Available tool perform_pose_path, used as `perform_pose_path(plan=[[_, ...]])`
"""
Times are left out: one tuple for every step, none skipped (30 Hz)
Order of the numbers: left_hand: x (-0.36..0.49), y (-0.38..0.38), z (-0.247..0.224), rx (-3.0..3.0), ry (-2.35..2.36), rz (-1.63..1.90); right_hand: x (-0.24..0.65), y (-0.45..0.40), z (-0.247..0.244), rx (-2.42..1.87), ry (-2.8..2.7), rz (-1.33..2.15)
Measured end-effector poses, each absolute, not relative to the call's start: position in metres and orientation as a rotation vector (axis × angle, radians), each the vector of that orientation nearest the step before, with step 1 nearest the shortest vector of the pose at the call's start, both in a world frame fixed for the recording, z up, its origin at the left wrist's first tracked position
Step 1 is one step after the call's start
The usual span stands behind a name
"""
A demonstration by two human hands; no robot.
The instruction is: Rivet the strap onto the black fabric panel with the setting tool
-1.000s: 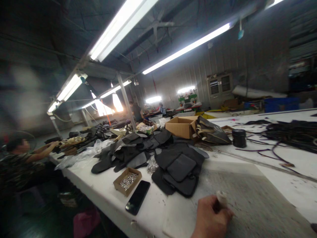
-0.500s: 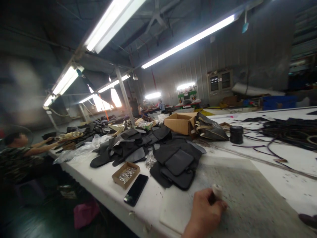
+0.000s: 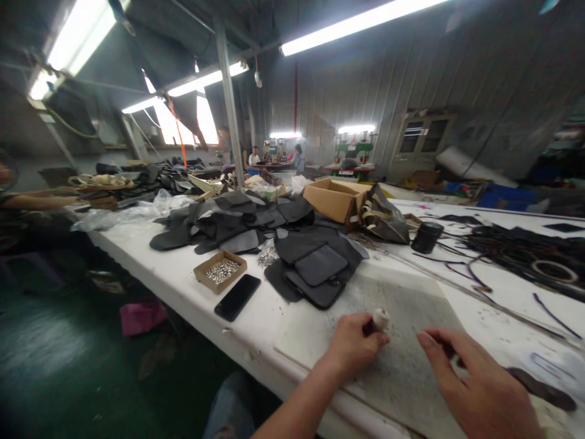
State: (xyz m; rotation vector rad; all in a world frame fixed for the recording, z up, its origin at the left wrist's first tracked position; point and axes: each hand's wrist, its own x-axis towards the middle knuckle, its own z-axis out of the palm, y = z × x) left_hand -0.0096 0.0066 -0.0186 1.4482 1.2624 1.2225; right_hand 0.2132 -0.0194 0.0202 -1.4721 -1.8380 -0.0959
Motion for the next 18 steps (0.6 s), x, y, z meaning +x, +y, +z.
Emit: perform_pose_path(plan=[[-0.010,0.007,-0.019,1.447,1.254,1.227,0.200,-0.005,0.040,-1.442,-1.846,-0.050],[-0.010,0.007,-0.019,1.446,1.250,1.226,0.184,0.010,0.060,-1.415,-1.876,-0.021],[-0.011,0.007,-0.018,1.443,1.250,1.223,0.166,0.026,0.078,-1.396,-1.920,-0.010],[-0.011,0.007,-0.018,1.440,1.254,1.217,0.147,0.041,0.093,-1.395,-1.979,-0.005],[-0.011,0.007,-0.018,1.436,1.259,1.209,0.126,0.056,0.105,-1.413,-2.039,-0.002],[-0.011,0.007,-0.017,1.431,1.264,1.199,0.106,0.070,0.113,-1.457,-2.103,0.005],[-0.011,0.007,-0.017,1.423,1.271,1.192,0.085,0.082,0.117,-1.540,-2.169,0.031],[-0.010,0.007,-0.016,1.416,1.280,1.185,0.066,0.093,0.118,-1.650,-2.224,0.073],[-0.010,0.006,-0.016,1.407,1.292,1.184,0.049,0.102,0.116,-1.769,-2.256,0.127],[-0.010,0.006,-0.015,1.402,1.299,1.185,0.033,0.110,0.113,-1.874,-2.261,0.184],[-0.010,0.005,-0.014,1.403,1.291,1.191,0.020,0.116,0.110,-1.951,-2.242,0.235],[-0.010,0.005,-0.013,1.408,1.266,1.203,0.009,0.121,0.106,-1.996,-2.207,0.274],[-0.010,0.004,-0.012,1.419,1.226,1.221,0.000,0.126,0.103,-2.015,-2.164,0.296],[-0.011,0.004,-0.010,1.435,1.184,1.238,-0.007,0.129,0.100,-2.018,-2.123,0.305],[-0.011,0.004,-0.009,1.456,1.150,1.249,-0.012,0.133,0.098,-2.027,-2.086,0.316],[-0.012,0.003,-0.006,1.477,1.136,1.249,-0.015,0.135,0.096,-2.038,-2.051,0.328],[-0.012,0.003,-0.004,1.493,1.143,1.242,-0.017,0.138,0.094,-2.050,-2.019,0.341],[-0.012,0.003,-0.001,1.503,1.163,1.225,-0.019,0.140,0.092,-2.063,-1.989,0.353]])
